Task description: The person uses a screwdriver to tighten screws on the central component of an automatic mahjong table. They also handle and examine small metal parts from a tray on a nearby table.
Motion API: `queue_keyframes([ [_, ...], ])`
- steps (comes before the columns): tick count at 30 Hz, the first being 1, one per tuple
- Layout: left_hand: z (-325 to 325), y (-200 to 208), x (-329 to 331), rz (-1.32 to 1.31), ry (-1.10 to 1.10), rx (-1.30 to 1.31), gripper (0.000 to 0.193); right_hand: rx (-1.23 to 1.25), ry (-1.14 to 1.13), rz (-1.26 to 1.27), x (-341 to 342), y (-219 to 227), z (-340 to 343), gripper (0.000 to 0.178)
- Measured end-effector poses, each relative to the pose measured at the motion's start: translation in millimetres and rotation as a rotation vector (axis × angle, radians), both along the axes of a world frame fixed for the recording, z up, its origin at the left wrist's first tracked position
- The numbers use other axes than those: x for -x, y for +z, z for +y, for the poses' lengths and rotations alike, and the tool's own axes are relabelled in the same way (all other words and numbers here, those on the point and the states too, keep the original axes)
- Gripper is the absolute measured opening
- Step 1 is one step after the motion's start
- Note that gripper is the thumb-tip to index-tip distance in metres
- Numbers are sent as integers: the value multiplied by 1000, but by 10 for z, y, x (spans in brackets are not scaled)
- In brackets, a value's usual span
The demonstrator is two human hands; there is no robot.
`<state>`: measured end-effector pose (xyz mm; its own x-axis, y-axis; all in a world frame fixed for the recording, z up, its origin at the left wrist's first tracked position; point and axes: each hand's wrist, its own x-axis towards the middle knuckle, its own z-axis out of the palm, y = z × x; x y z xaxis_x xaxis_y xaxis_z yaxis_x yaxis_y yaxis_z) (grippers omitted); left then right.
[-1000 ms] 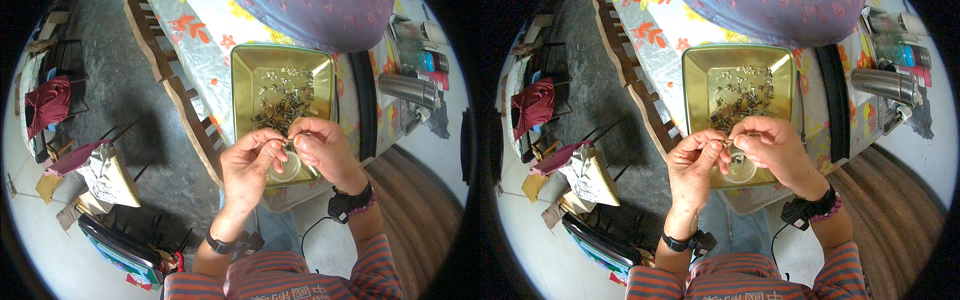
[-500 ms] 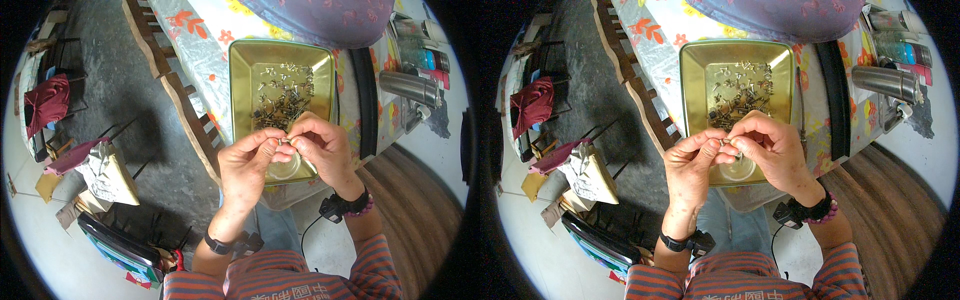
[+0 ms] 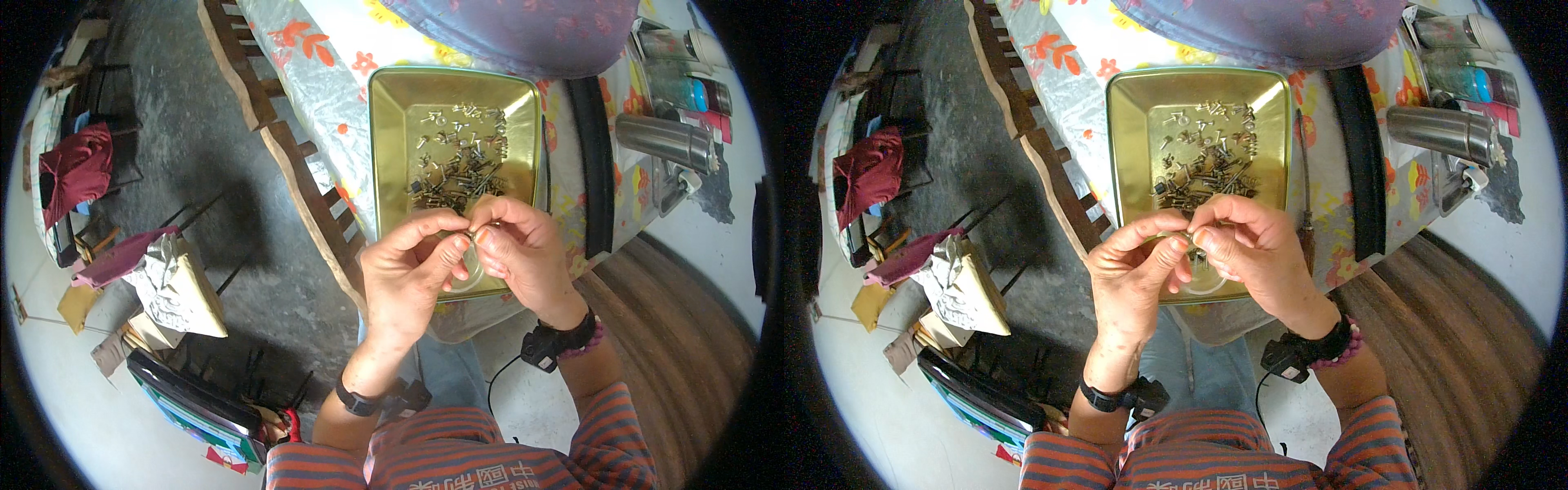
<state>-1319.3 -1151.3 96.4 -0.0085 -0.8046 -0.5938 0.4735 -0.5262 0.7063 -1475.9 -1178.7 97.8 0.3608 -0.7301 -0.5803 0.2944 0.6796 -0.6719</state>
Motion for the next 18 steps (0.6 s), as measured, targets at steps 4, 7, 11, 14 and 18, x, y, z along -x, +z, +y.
queue_keyframes([
  [4, 57, -7, 21, -23, 1, 16, 13, 70, 27, 66, -10, 45, 52, 8],
  [7, 137, 20, 11, 19, -15, 11, 10, 193, 52, 198, 82, 32, 149, 8],
  [11, 284, 68, -84, 98, -10, -33, 10, 389, -91, 885, 626, -248, 332, 12],
  [14, 380, 119, -120, 58, 11, -46, 5, 356, -150, 1128, 841, -301, 401, 15],
  [18, 482, 189, -171, 44, 2, -66, 6, 451, 61, 1267, 958, -448, 629, 25],
])
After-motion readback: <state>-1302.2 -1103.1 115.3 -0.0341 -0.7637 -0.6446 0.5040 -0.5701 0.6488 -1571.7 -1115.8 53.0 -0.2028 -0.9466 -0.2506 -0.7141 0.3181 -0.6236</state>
